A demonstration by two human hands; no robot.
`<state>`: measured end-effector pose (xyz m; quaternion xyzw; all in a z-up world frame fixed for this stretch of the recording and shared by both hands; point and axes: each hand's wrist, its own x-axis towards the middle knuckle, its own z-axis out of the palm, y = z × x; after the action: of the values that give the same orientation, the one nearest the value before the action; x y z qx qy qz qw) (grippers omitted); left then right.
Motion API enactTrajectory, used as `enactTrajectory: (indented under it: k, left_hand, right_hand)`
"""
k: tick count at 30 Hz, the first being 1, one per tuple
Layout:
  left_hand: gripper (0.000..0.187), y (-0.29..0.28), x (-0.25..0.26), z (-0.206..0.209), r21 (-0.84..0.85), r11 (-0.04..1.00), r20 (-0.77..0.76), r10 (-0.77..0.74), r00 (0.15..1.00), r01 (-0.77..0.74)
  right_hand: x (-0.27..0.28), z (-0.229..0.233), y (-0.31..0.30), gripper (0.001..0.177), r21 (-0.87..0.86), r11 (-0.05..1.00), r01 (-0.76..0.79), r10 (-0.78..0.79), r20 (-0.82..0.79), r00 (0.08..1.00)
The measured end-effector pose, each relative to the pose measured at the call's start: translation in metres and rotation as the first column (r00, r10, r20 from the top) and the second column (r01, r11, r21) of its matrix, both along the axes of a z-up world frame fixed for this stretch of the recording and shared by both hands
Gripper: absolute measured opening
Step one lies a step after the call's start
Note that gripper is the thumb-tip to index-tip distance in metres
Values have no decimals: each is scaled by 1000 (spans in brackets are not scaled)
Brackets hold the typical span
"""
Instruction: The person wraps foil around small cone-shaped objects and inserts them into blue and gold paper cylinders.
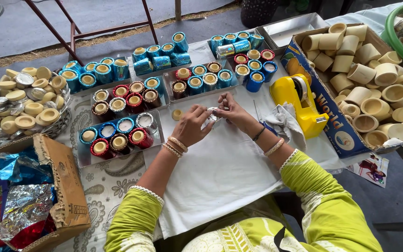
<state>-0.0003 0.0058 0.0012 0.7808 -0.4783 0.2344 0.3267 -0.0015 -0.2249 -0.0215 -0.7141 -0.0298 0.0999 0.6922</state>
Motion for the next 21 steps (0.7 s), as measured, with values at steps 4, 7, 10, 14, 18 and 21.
enactTrajectory:
  k: [4, 7, 10, 14, 18, 21]
  left_hand:
    - [29, 0, -2, 3, 124, 992, 144, -8, 990, -11]
    - [26, -1, -7, 6, 214, 976, 140, -6, 990, -24]
    - [33, -1, -9, 9, 188, 981, 239, 6, 971, -52]
    - [30, 2, 6, -14, -21, 1000, -90, 19, 996, -21]
    - [52, -1, 2, 1, -113, 993, -228, 2, 974, -29]
    - [60, -11, 0, -1, -55, 998, -96, -33, 995, 27]
  right_hand:
    - [0, -5, 0, 44, 48, 999, -19, 20, -21, 1000]
    - [-7, -1, 1, 43, 61, 998, -32, 34, -31, 999]
    - [-9, 7, 0, 39, 41, 998, -38, 39, -17, 999]
    - [-6, 0, -12, 29, 242, 969, -43, 73, -119, 990]
    - [-1, -14, -16, 31, 309, 949, -64, 108, -126, 986]
    - [-1, -12, -13, 33, 240, 968, -76, 102, -98, 990]
